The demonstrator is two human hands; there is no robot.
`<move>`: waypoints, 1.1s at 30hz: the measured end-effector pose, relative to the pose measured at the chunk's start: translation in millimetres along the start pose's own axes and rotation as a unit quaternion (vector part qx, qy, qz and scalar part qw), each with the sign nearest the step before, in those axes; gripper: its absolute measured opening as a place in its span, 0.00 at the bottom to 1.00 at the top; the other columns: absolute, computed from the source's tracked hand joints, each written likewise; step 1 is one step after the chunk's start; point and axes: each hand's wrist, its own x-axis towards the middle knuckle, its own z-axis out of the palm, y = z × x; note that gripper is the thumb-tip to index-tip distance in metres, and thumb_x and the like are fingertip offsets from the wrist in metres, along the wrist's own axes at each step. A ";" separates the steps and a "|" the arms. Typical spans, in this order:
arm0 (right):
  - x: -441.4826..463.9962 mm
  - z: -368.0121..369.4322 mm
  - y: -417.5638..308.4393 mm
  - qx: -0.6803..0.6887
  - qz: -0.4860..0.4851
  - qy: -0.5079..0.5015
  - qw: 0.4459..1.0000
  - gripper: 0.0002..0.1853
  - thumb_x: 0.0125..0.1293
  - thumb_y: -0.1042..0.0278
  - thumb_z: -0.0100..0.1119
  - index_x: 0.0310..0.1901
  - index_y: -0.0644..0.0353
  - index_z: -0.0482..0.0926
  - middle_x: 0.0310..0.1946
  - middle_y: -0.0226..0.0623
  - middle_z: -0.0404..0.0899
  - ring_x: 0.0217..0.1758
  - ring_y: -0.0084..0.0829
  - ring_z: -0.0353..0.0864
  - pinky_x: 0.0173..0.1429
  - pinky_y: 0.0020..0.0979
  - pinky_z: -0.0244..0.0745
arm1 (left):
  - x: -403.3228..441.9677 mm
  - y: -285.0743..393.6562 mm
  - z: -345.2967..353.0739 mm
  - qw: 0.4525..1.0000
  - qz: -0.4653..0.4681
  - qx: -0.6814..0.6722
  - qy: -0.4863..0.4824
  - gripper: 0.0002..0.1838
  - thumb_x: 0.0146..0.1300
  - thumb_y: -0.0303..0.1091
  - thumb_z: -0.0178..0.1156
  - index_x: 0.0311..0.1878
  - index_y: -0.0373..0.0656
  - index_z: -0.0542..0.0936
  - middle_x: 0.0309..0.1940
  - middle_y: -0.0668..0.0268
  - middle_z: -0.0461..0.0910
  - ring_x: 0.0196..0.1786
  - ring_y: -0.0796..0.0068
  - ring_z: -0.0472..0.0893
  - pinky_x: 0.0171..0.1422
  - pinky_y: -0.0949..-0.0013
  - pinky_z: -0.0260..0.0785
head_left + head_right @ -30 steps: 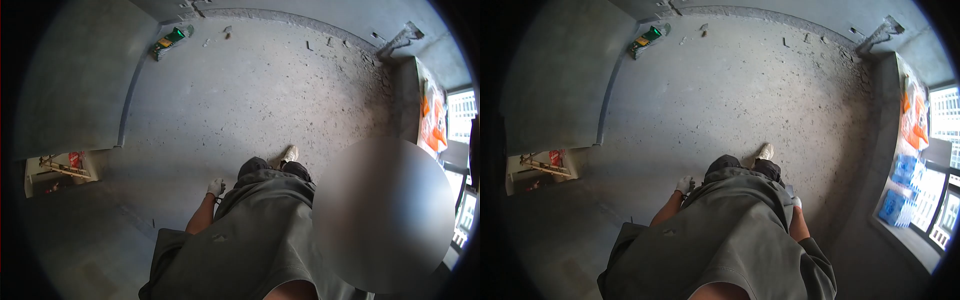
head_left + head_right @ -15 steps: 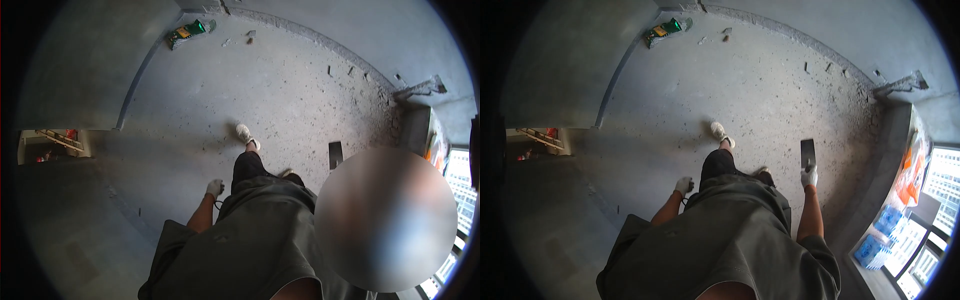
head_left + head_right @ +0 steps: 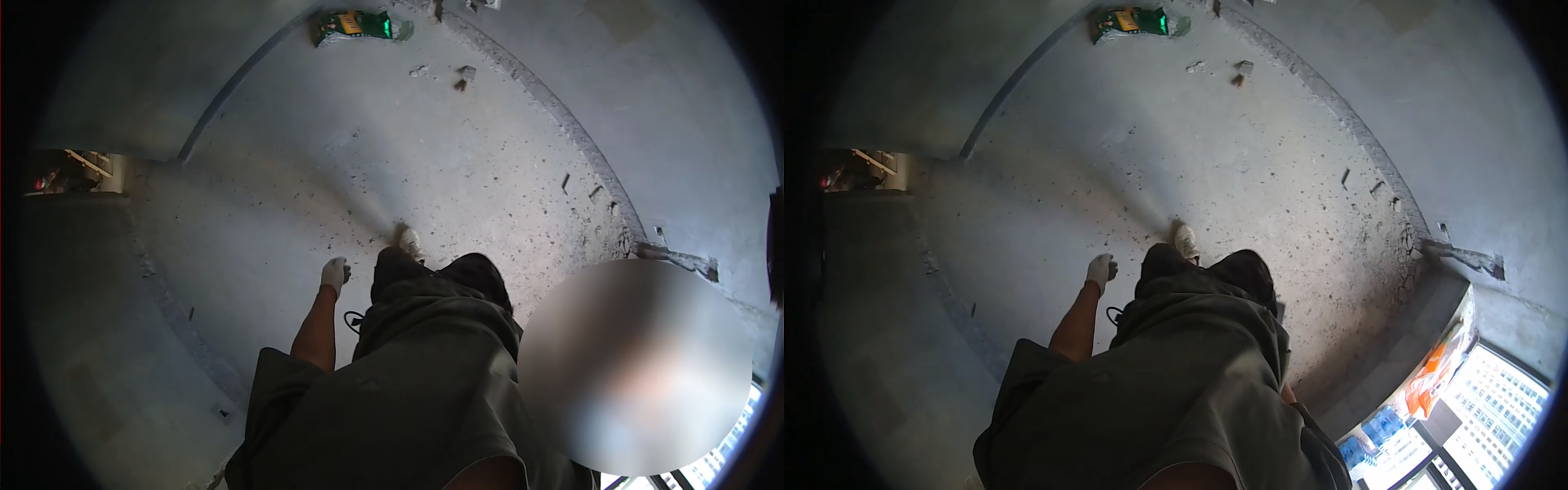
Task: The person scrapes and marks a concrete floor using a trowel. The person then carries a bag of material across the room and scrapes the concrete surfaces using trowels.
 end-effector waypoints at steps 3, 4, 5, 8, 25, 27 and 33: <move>21.3 -36.9 -100.1 -0.004 -0.048 0.078 0.996 0.23 0.56 0.48 0.67 0.41 0.60 0.79 0.34 0.49 0.84 0.38 0.48 0.84 0.43 0.45 0.76 | 29.8 77.5 10.5 0.999 0.018 0.038 -0.013 0.14 0.66 0.43 0.55 0.44 0.43 0.77 0.27 0.66 0.78 0.22 0.78 0.75 0.25 0.72 0.68; -0.2 -82.0 -188.3 0.004 -0.052 0.121 0.991 0.21 0.56 0.49 0.68 0.35 0.62 0.81 0.30 0.48 0.84 0.35 0.47 0.85 0.41 0.44 0.77 | 40.0 95.8 13.9 0.998 0.030 0.048 -0.019 0.14 0.67 0.44 0.55 0.45 0.43 0.77 0.27 0.66 0.78 0.22 0.78 0.75 0.25 0.72 0.68; 7.7 -95.7 -220.8 0.006 -0.066 0.131 0.989 0.20 0.56 0.51 0.69 0.35 0.63 0.81 0.30 0.48 0.84 0.35 0.46 0.85 0.41 0.42 0.76 | 50.0 112.5 19.2 0.997 0.044 0.053 -0.019 0.15 0.67 0.45 0.54 0.44 0.43 0.77 0.28 0.65 0.78 0.23 0.78 0.75 0.25 0.72 0.69; 53.4 -99.5 -268.4 0.173 -0.024 0.107 0.979 0.20 0.59 0.51 0.68 0.33 0.63 0.78 0.19 0.38 0.77 0.20 0.29 0.76 0.25 0.36 0.71 | 64.5 148.1 40.7 0.996 0.060 0.065 -0.026 0.16 0.67 0.45 0.56 0.48 0.44 0.78 0.33 0.65 0.80 0.28 0.77 0.78 0.31 0.71 0.72; 335.7 -82.8 -503.8 0.066 0.046 -0.318 0.945 0.24 0.63 0.49 0.61 0.52 0.61 0.80 0.21 0.42 0.78 0.21 0.31 0.80 0.26 0.37 0.76 | 64.0 171.9 72.5 0.956 -0.068 -0.151 0.243 0.34 0.72 0.63 0.41 0.59 0.38 0.72 0.46 0.49 0.81 0.42 0.55 0.82 0.45 0.54 0.76; 355.3 -111.2 -586.8 0.110 0.053 -0.278 0.953 0.22 0.60 0.52 0.62 0.43 0.66 0.80 0.20 0.44 0.77 0.17 0.34 0.78 0.22 0.38 0.74 | 65.5 220.9 93.6 0.967 -0.047 -0.125 0.216 0.36 0.72 0.63 0.39 0.60 0.36 0.71 0.47 0.49 0.80 0.43 0.55 0.82 0.46 0.54 0.76; 415.9 -176.1 -785.0 0.042 -0.054 -0.267 0.961 0.11 0.60 0.62 0.62 0.32 0.62 0.78 0.15 0.33 0.72 0.12 0.27 0.71 0.15 0.33 0.67 | 143.6 324.0 116.3 0.990 -0.073 -0.065 0.106 0.29 0.67 0.54 0.53 0.58 0.39 0.73 0.46 0.52 0.80 0.43 0.60 0.81 0.49 0.58 0.75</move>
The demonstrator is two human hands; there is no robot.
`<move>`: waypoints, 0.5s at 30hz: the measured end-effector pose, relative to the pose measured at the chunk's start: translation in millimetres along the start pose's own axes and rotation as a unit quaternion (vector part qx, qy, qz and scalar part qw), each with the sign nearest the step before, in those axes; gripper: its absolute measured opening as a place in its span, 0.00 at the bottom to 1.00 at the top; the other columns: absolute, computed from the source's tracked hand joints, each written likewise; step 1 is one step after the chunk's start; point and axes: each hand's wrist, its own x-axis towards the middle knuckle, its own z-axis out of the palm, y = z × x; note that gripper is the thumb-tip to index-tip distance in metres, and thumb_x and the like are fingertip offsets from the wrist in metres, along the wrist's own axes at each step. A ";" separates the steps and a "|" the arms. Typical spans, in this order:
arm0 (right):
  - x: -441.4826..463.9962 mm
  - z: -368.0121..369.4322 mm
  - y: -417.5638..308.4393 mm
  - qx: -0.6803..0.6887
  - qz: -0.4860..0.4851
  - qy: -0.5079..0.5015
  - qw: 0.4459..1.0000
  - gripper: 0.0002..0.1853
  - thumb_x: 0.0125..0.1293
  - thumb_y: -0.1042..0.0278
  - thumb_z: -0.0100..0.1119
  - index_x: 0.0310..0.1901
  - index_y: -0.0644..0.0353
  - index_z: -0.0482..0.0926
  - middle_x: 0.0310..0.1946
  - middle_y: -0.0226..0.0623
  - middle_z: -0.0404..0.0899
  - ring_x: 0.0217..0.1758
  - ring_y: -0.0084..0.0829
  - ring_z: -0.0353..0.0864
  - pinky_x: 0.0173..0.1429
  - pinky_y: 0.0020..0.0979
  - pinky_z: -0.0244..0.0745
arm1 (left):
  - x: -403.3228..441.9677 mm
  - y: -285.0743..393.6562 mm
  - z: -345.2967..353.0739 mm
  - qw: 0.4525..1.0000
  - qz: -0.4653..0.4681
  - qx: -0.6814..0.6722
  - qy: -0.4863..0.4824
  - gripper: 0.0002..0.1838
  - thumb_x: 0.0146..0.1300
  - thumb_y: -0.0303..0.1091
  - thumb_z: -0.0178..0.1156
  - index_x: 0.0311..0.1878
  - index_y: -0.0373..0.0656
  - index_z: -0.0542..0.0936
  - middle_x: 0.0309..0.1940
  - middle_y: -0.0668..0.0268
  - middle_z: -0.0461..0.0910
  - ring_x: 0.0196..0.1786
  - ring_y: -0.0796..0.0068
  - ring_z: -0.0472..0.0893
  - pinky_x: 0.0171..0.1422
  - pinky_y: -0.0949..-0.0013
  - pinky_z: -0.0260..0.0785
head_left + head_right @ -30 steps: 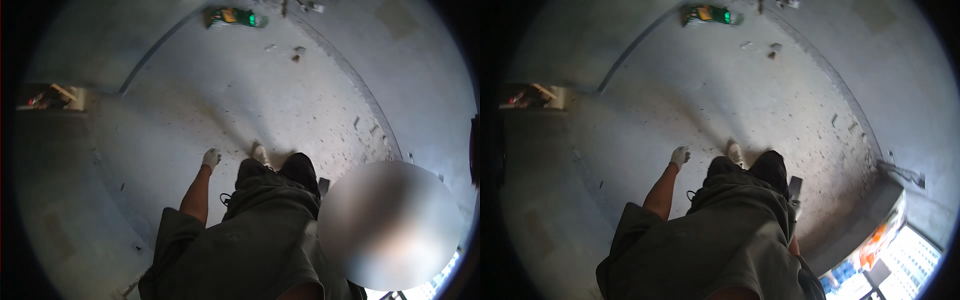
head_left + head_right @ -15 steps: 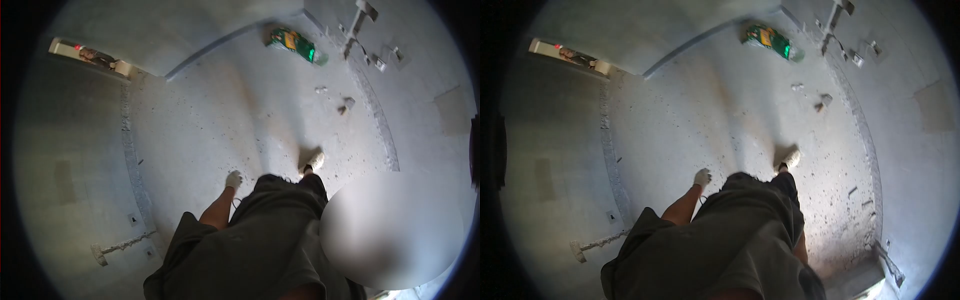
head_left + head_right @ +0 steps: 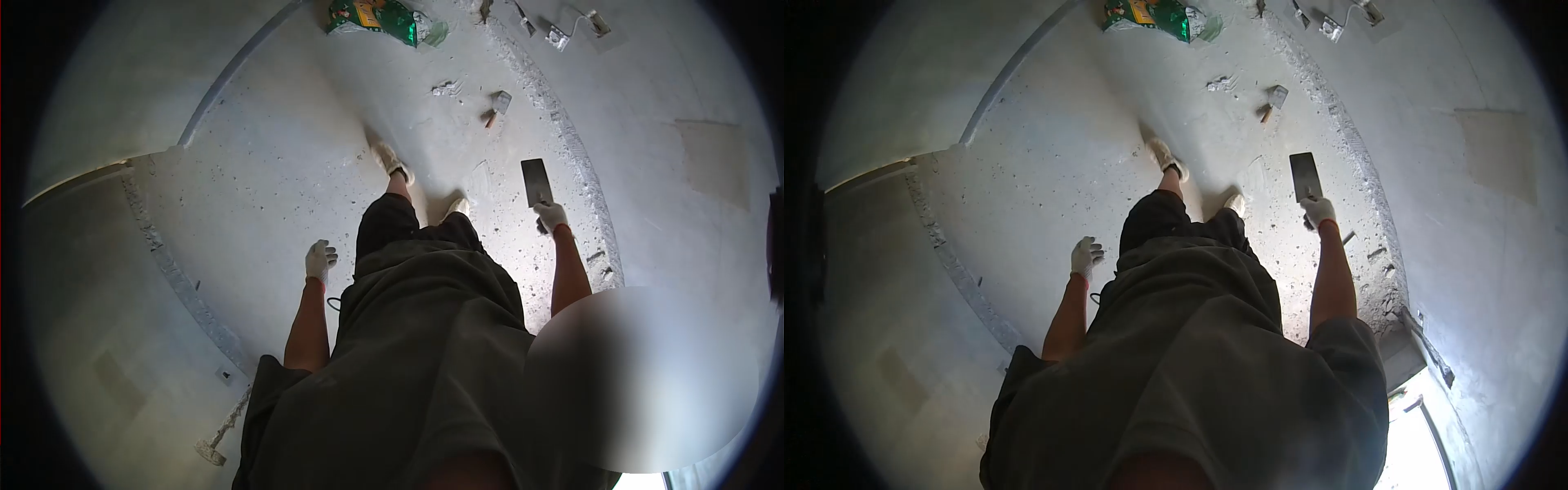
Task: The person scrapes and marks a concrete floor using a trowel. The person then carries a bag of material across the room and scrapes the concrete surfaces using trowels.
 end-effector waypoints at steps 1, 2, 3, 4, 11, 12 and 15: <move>-2.5 -0.6 -23.0 -0.014 -0.013 0.025 1.000 0.11 0.60 0.62 0.62 0.32 0.62 0.78 0.14 0.31 0.71 0.11 0.26 0.70 0.15 0.32 0.66 | 12.6 14.7 4.7 0.999 -0.025 0.013 -0.024 0.26 0.63 0.49 0.58 0.56 0.39 0.74 0.43 0.55 0.80 0.42 0.63 0.81 0.48 0.59 0.74; -6.5 3.2 -44.2 -0.026 -0.025 0.052 0.998 0.11 0.61 0.61 0.62 0.32 0.61 0.78 0.14 0.30 0.70 0.11 0.25 0.69 0.15 0.31 0.66 | 27.3 30.9 10.7 0.998 -0.037 0.028 -0.041 0.26 0.63 0.50 0.58 0.56 0.40 0.74 0.43 0.55 0.80 0.42 0.63 0.80 0.48 0.59 0.74; -5.6 8.2 -56.9 0.003 -0.035 0.059 0.998 0.11 0.61 0.61 0.62 0.33 0.61 0.79 0.13 0.29 0.70 0.11 0.24 0.70 0.15 0.31 0.66 | 45.3 42.2 16.9 0.996 -0.047 0.043 -0.059 0.26 0.63 0.50 0.58 0.56 0.40 0.74 0.43 0.55 0.80 0.42 0.64 0.80 0.48 0.59 0.74; -6.3 14.8 -60.9 0.030 -0.042 0.064 0.997 0.11 0.61 0.61 0.62 0.33 0.60 0.79 0.13 0.29 0.70 0.11 0.24 0.70 0.15 0.31 0.66 | 60.7 48.4 17.9 0.993 -0.063 0.059 -0.076 0.26 0.63 0.50 0.58 0.56 0.41 0.74 0.43 0.55 0.80 0.42 0.64 0.80 0.48 0.59 0.74; -79.2 106.4 -91.5 0.020 0.047 0.102 0.993 0.17 0.61 0.56 0.65 0.43 0.61 0.86 0.24 0.32 0.82 0.31 0.27 0.82 0.39 0.27 0.77 | 163.3 198.0 37.6 0.981 -0.037 0.134 -0.132 0.21 0.65 0.49 0.55 0.51 0.41 0.78 0.30 0.63 0.78 0.31 0.71 0.77 0.35 0.64 0.73; -59.6 114.2 -51.2 -0.044 0.023 0.044 0.998 0.21 0.67 0.52 0.58 0.51 0.60 0.83 0.35 0.37 0.85 0.44 0.30 0.82 0.51 0.29 0.77 | 176.5 216.4 38.5 0.975 -0.027 0.168 -0.144 0.21 0.64 0.49 0.55 0.50 0.42 0.79 0.28 0.65 0.78 0.28 0.73 0.76 0.32 0.65 0.72; -82.1 136.4 5.6 -0.093 0.089 -0.007 0.992 0.21 0.67 0.52 0.57 0.49 0.61 0.84 0.34 0.37 0.84 0.41 0.31 0.82 0.48 0.30 0.77 | 196.0 302.6 64.1 0.939 0.061 0.303 -0.148 0.18 0.63 0.46 0.55 0.42 0.40 0.81 0.23 0.64 0.77 0.23 0.73 0.76 0.24 0.67 0.70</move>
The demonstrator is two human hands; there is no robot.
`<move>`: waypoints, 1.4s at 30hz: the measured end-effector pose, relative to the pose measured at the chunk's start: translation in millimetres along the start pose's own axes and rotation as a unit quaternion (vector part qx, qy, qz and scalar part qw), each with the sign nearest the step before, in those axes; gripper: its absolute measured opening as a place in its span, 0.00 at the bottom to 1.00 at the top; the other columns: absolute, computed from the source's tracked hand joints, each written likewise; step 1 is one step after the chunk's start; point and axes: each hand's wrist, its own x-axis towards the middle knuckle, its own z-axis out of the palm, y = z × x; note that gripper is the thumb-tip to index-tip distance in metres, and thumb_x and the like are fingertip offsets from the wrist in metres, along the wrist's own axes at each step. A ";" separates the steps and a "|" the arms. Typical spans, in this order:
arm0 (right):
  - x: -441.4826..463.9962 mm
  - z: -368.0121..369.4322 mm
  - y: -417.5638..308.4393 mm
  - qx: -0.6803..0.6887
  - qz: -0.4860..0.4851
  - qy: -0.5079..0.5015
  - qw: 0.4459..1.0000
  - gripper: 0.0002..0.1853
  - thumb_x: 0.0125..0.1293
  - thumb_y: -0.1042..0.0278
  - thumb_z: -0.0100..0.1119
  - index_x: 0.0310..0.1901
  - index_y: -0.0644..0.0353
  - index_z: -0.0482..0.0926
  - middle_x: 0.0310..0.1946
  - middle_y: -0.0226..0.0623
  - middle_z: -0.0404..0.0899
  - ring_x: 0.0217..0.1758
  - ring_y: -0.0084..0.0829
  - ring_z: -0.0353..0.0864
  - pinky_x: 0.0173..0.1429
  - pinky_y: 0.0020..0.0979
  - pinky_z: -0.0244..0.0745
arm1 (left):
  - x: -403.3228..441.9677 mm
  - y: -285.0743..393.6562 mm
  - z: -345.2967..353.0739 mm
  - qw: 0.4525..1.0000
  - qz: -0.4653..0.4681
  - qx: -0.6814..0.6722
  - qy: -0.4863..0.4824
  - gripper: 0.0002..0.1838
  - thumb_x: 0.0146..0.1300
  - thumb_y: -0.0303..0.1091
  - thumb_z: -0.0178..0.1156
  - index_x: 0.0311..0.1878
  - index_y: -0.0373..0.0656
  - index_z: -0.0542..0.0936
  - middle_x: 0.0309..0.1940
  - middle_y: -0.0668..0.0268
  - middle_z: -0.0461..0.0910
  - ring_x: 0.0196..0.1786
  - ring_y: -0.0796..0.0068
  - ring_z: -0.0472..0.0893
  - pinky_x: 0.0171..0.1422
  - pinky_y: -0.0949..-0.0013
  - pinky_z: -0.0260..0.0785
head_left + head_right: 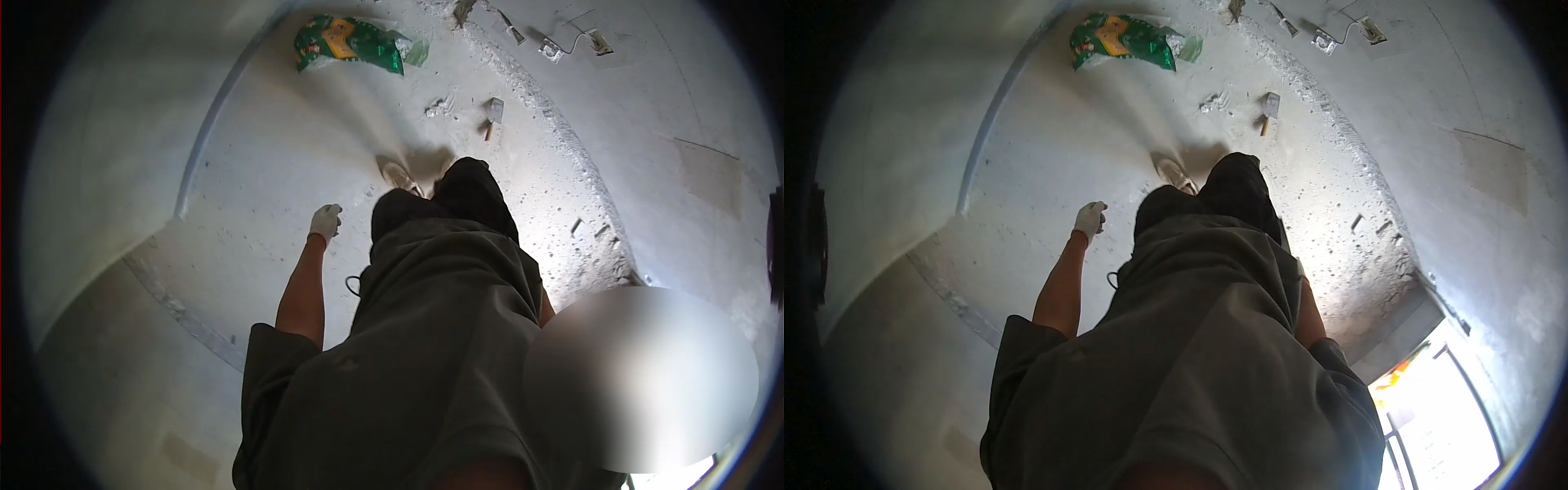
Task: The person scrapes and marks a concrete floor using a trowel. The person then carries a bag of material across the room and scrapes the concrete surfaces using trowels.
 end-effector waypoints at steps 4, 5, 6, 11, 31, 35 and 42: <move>-23.6 18.6 0.5 0.043 0.065 -0.032 0.996 0.21 0.67 0.51 0.56 0.46 0.63 0.84 0.32 0.36 0.84 0.38 0.31 0.82 0.45 0.32 0.77 | 60.9 94.6 -33.4 0.992 0.056 0.113 -0.018 0.18 0.63 0.44 0.54 0.46 0.39 0.81 0.26 0.64 0.80 0.25 0.74 0.77 0.30 0.68 0.73; -20.1 22.3 -4.0 0.052 0.070 -0.039 0.995 0.21 0.67 0.51 0.56 0.46 0.63 0.84 0.31 0.36 0.83 0.37 0.31 0.82 0.44 0.33 0.77 | 73.7 113.3 -36.2 0.989 0.058 0.128 -0.036 0.18 0.63 0.42 0.54 0.48 0.40 0.81 0.28 0.63 0.81 0.26 0.74 0.77 0.33 0.68 0.74; -13.8 25.0 -13.2 0.061 0.070 -0.044 0.995 0.21 0.67 0.51 0.56 0.45 0.64 0.84 0.30 0.36 0.83 0.37 0.32 0.82 0.43 0.33 0.77 | 87.8 126.4 -35.4 0.993 0.073 0.090 -0.019 0.18 0.63 0.41 0.54 0.49 0.39 0.81 0.31 0.61 0.81 0.28 0.74 0.79 0.36 0.69 0.75; 72.2 28.0 -78.7 0.156 0.014 -0.044 0.987 0.22 0.67 0.50 0.55 0.42 0.66 0.84 0.28 0.35 0.82 0.33 0.33 0.81 0.39 0.36 0.78 | 134.5 209.8 -37.8 0.940 0.254 0.226 0.003 0.17 0.62 0.35 0.54 0.52 0.39 0.80 0.42 0.54 0.83 0.41 0.61 0.83 0.50 0.62 0.75; -178.0 317.9 -470.3 0.564 0.482 0.014 0.670 0.15 0.70 0.53 0.54 0.39 0.58 0.79 0.16 0.24 0.66 0.14 0.19 0.62 0.20 0.27 0.57 | 497.5 480.0 224.1 0.213 0.350 0.849 -0.333 0.38 0.55 0.51 0.65 0.70 0.57 0.66 0.69 0.59 0.68 0.68 0.56 0.70 0.70 0.54 0.65; -231.2 331.7 -566.2 0.662 0.428 -0.148 0.597 0.15 0.68 0.54 0.53 0.35 0.57 0.79 0.17 0.25 0.68 0.16 0.22 0.64 0.21 0.28 0.61 | 523.5 430.0 237.6 0.039 0.383 0.889 -0.247 0.48 0.49 0.56 0.68 0.73 0.51 0.61 0.74 0.57 0.59 0.77 0.55 0.55 0.80 0.52 0.44; -154.9 294.0 -583.6 0.680 0.508 -0.225 0.479 0.14 0.67 0.54 0.58 0.33 0.56 0.76 0.16 0.25 0.69 0.13 0.21 0.65 0.17 0.27 0.56 | 606.7 399.2 213.9 0.220 0.287 0.916 -0.173 0.24 0.66 0.44 0.54 0.61 0.42 0.74 0.65 0.52 0.70 0.68 0.55 0.68 0.73 0.55 0.57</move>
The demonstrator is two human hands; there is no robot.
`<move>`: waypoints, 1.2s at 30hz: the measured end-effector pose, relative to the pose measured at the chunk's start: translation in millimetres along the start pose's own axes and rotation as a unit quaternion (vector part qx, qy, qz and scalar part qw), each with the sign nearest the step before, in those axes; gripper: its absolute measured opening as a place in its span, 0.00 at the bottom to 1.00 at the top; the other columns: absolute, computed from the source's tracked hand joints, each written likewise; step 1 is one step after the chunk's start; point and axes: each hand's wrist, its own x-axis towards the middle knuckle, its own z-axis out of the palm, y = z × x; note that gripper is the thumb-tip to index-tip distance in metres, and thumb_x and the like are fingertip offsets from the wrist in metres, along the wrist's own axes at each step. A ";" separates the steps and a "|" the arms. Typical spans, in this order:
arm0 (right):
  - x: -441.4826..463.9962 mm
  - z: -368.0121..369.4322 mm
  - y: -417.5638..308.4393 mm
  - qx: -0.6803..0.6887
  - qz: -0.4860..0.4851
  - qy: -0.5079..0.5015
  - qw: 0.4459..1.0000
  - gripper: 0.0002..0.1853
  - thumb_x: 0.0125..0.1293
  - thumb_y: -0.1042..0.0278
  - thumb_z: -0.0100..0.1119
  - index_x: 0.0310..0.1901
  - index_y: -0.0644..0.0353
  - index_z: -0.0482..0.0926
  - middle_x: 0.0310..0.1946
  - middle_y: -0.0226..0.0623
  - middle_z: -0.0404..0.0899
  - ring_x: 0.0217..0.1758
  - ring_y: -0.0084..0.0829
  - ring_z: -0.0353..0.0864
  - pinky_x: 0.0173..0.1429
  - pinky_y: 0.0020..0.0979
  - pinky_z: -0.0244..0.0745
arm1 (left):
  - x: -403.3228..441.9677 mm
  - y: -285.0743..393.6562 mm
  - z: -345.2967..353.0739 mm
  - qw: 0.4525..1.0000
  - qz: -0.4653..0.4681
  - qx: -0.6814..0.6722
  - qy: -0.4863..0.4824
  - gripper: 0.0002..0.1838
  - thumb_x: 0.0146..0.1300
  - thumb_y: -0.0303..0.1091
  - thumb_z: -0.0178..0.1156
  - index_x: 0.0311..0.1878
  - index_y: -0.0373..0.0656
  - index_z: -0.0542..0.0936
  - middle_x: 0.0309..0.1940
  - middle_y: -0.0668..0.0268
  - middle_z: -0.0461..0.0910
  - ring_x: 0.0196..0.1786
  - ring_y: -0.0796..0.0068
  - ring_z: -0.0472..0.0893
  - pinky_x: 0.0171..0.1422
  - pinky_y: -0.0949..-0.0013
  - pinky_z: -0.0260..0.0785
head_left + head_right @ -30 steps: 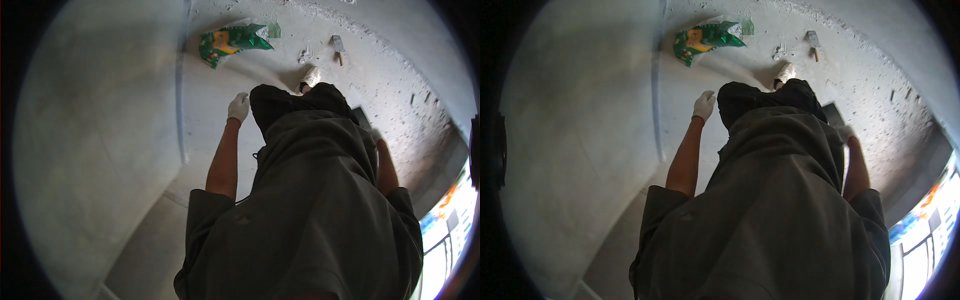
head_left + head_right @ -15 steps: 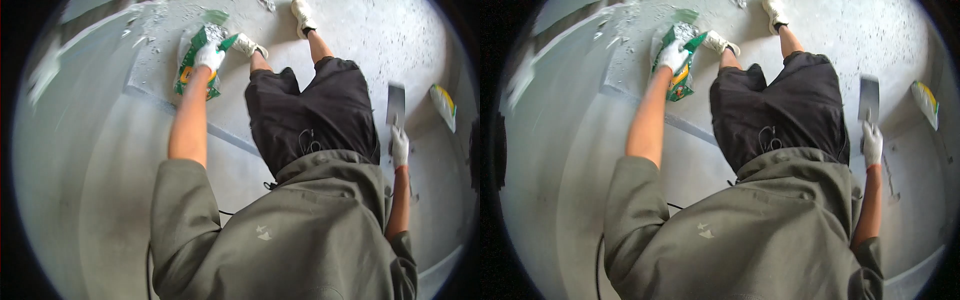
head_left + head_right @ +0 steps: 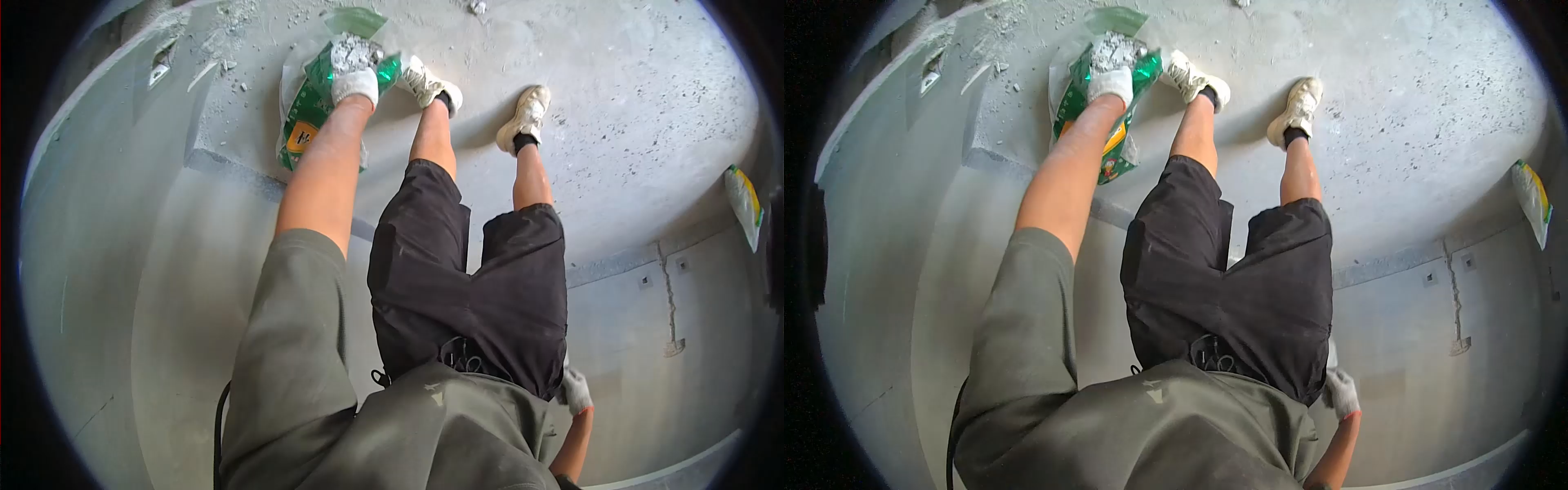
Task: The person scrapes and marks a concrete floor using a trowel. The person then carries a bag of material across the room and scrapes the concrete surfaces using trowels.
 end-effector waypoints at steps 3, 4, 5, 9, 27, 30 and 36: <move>29.1 1.5 -23.9 -0.022 -0.031 0.010 0.999 0.13 0.67 0.53 0.58 0.34 0.54 0.77 0.14 0.24 0.67 0.11 0.20 0.63 0.15 0.26 0.56 | 9.5 -31.0 49.7 0.991 0.007 -0.130 -0.026 0.26 0.67 0.51 0.52 0.50 0.35 0.82 0.52 0.45 0.80 0.58 0.45 0.79 0.64 0.50 0.69; 38.1 2.5 -32.5 -0.040 -0.027 0.047 0.998 0.13 0.67 0.54 0.58 0.34 0.55 0.76 0.13 0.24 0.65 0.11 0.20 0.63 0.15 0.27 0.56 | -2.8 -38.0 54.2 0.987 -0.011 -0.161 -0.025 0.26 0.67 0.52 0.52 0.51 0.37 0.82 0.53 0.45 0.80 0.59 0.45 0.78 0.65 0.51 0.69; 50.8 -2.7 -37.1 -0.046 -0.047 0.052 0.997 0.13 0.66 0.55 0.59 0.35 0.56 0.76 0.13 0.25 0.65 0.11 0.21 0.63 0.15 0.27 0.56 | -13.1 -44.8 48.3 0.982 -0.022 -0.189 -0.018 0.27 0.66 0.54 0.52 0.51 0.38 0.83 0.54 0.44 0.79 0.60 0.45 0.77 0.66 0.51 0.68; 39.7 -6.1 -82.7 -0.088 -0.165 0.089 0.978 0.14 0.69 0.56 0.57 0.32 0.56 0.71 0.15 0.24 0.66 0.13 0.17 0.63 0.17 0.25 0.57 | -86.9 -70.3 30.3 0.986 0.032 -0.147 -0.068 0.33 0.55 0.55 0.61 0.53 0.34 0.79 0.53 0.40 0.78 0.58 0.44 0.77 0.63 0.53 0.68; 63.7 -27.3 -20.4 -0.119 -0.368 0.183 0.904 0.17 0.67 0.52 0.59 0.31 0.57 0.73 0.15 0.23 0.66 0.14 0.17 0.63 0.18 0.25 0.58 | -333.9 -139.8 156.5 0.944 -0.051 -0.305 0.113 0.19 0.53 0.38 0.59 0.47 0.40 0.79 0.45 0.46 0.82 0.50 0.45 0.81 0.55 0.51 0.73; 84.7 -36.0 4.5 -0.091 -0.404 0.201 0.888 0.16 0.67 0.51 0.59 0.32 0.56 0.73 0.14 0.23 0.66 0.13 0.17 0.63 0.16 0.26 0.57 | -344.7 -134.8 182.1 0.938 -0.052 -0.311 0.146 0.19 0.53 0.38 0.58 0.48 0.41 0.79 0.46 0.46 0.81 0.52 0.45 0.80 0.56 0.50 0.73; 144.6 -29.7 118.0 0.004 -0.442 0.231 0.867 0.17 0.68 0.51 0.58 0.29 0.55 0.71 0.14 0.23 0.65 0.13 0.17 0.63 0.17 0.25 0.57 | -338.8 -135.3 196.6 0.948 -0.005 -0.255 0.192 0.20 0.54 0.38 0.56 0.50 0.43 0.79 0.48 0.47 0.81 0.55 0.46 0.79 0.60 0.51 0.71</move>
